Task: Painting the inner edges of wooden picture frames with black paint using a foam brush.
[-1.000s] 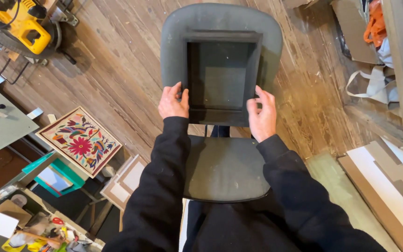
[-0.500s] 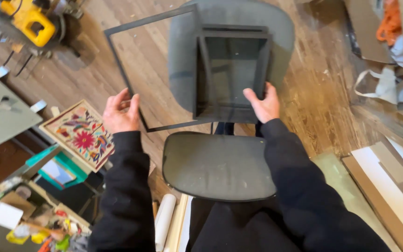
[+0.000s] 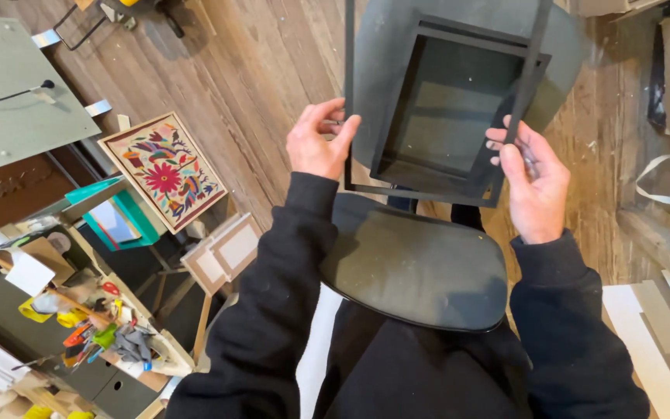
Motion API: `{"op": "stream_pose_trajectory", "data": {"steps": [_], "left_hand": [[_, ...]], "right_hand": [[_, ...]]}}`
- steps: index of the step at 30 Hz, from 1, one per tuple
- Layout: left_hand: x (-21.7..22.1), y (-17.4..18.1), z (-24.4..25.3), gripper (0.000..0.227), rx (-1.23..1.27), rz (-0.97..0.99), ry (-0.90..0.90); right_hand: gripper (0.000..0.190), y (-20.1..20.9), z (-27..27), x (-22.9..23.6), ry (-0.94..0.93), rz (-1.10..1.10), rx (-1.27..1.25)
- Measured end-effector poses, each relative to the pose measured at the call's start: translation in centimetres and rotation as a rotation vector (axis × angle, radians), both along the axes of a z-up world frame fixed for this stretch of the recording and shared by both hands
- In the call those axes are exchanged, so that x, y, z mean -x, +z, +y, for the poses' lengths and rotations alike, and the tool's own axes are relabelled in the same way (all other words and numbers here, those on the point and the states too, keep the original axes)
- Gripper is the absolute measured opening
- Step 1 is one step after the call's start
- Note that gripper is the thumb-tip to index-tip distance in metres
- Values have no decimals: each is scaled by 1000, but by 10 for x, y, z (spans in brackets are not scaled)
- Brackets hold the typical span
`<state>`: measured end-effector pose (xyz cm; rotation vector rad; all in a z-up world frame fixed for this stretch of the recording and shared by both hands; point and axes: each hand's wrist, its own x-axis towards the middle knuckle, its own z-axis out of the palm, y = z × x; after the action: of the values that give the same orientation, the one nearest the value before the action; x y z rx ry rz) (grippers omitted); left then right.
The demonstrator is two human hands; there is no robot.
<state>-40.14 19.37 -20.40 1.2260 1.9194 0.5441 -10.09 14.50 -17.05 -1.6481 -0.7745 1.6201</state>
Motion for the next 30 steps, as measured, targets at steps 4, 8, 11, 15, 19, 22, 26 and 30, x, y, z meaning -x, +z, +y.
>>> {"op": "stream_pose_trajectory", "data": {"steps": [4,8,11,15,19,22,26,30], "left_hand": [[-6,-24,-9,33,61,-41,-30],[4,-49,-11,34,84,-57,-43],[27,-50,-12,35,67,-93,-15],[35,-53,-11,35,17,-72,-118],[30,-64,-21,35,63,-110,-37],[19,-91,-27,36,164,-267,23],[7,-121,-33,36,379,-552,60],[9,-129,-41,32,472,-577,43]], "right_hand": [[39,-7,-15,-9,-13,-72,10],[38,-33,-31,-22,-58,-246,55],[54,-77,-52,-19,-72,-495,72],[78,-89,-52,-14,-76,-497,96],[74,-92,-64,-18,-269,-342,158],[76,-119,-70,-30,-264,-366,217],[87,-177,-90,-39,-149,-248,337],[86,-170,-81,-32,-116,-96,431]]}}
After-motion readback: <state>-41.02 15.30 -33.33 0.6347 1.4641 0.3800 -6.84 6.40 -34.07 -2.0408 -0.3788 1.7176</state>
